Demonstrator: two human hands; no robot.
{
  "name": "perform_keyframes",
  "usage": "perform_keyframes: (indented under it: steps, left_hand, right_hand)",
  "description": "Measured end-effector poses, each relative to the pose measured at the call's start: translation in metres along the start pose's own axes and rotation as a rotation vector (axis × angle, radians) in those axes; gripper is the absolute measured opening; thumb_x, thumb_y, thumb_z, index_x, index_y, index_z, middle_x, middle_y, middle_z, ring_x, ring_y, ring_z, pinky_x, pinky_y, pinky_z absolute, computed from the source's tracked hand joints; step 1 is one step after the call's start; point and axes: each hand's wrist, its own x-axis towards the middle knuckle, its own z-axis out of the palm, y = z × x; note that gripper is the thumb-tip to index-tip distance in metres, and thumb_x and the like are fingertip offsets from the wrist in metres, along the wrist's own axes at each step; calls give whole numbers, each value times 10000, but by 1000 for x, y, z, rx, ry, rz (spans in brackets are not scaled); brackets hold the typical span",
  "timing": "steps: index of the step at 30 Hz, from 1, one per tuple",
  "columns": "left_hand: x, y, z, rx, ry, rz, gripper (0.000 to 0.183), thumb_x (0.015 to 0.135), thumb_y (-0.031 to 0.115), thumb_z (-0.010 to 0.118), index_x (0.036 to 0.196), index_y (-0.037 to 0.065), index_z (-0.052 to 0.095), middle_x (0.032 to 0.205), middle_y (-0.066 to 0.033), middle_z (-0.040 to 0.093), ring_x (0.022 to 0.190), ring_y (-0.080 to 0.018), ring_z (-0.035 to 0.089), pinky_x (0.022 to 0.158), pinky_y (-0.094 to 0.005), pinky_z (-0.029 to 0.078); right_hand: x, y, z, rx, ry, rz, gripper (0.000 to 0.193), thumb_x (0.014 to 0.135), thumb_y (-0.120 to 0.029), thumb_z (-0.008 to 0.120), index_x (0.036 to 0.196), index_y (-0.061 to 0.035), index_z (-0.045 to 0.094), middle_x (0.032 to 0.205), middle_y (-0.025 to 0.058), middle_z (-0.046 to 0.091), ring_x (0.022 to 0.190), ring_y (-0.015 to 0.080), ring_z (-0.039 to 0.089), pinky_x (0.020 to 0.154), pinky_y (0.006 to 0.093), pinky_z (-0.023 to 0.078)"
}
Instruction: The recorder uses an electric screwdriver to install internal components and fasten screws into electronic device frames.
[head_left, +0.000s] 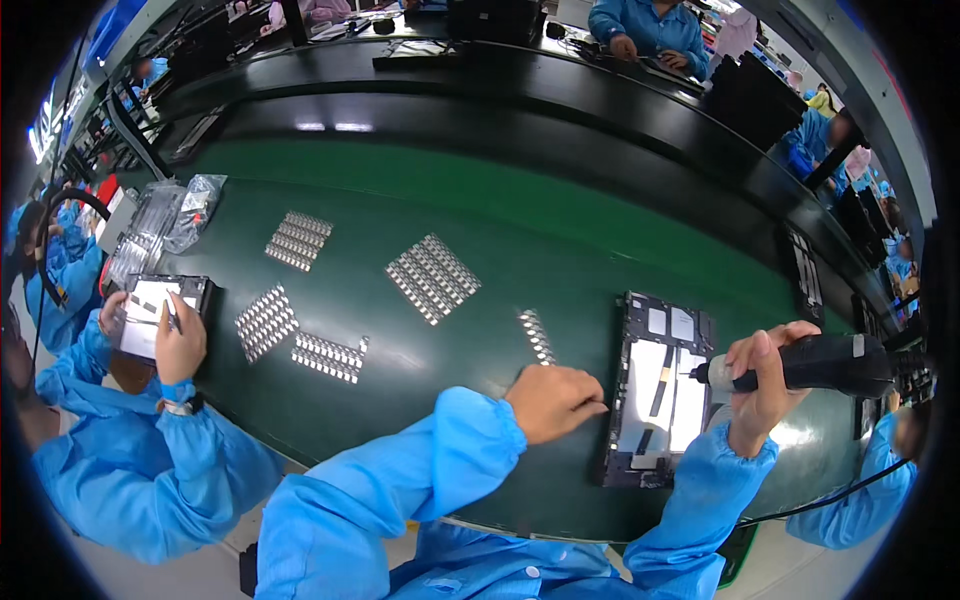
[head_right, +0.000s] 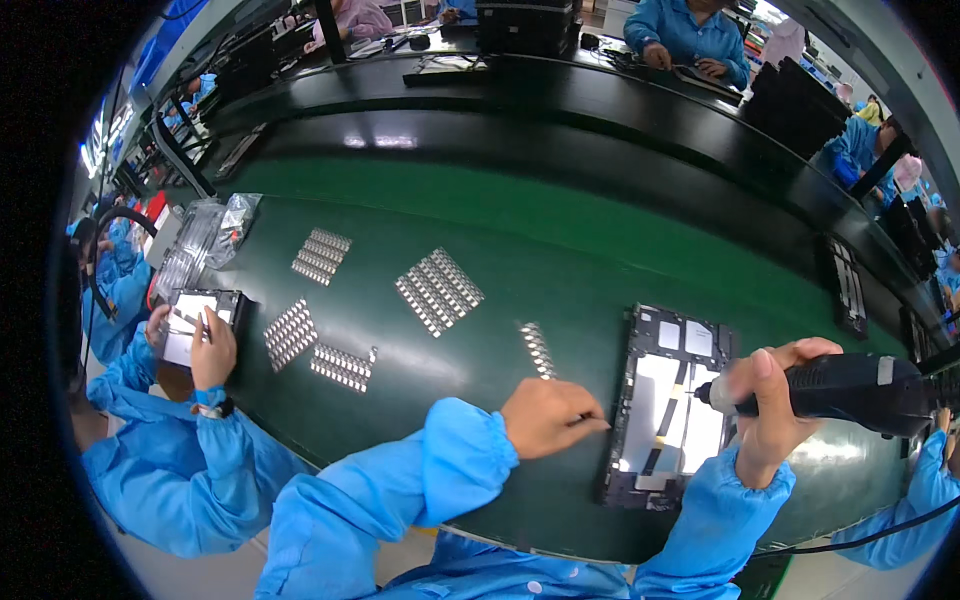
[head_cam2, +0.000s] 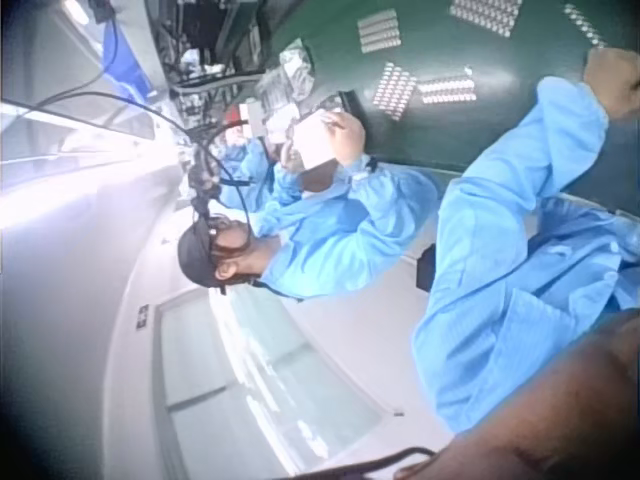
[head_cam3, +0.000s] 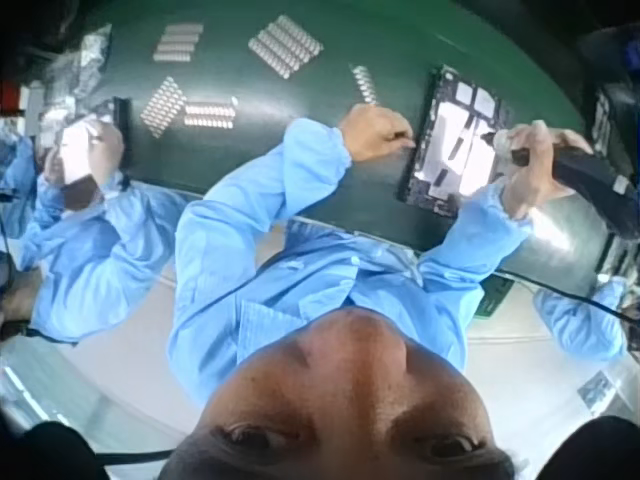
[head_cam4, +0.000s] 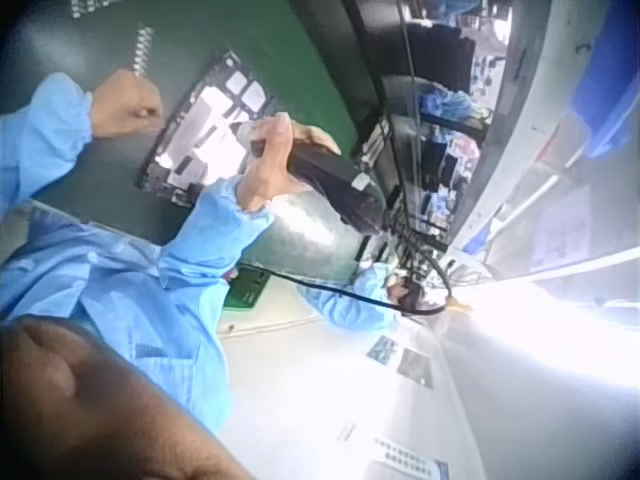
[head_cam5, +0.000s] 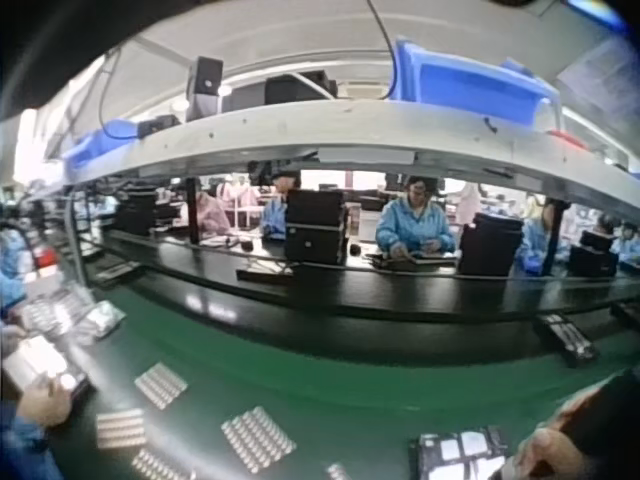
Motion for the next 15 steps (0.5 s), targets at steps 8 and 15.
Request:
perform_keyframes:
  steps: [8,15]
  left_hand:
    - [-6,5,2,70,-58,16,142,803,231,661,802,90,643,756,-54,630,695,-246,621,580,-363,489]
    - [-6,1,1,83,84,-101,126,791,200,682,817,81,649,761,-67,642,639,-250,624,564,-352,498]
  right_hand:
    - [5,13,20,9,-68,23,353,779,40,669,1015,-63,428,621,53,507,467,141,509,490,285,472]
    - [9,13,17,88,-62,55,344,780,54,657,1014,-60,432,608,56,515,466,146,516,488,290,472]
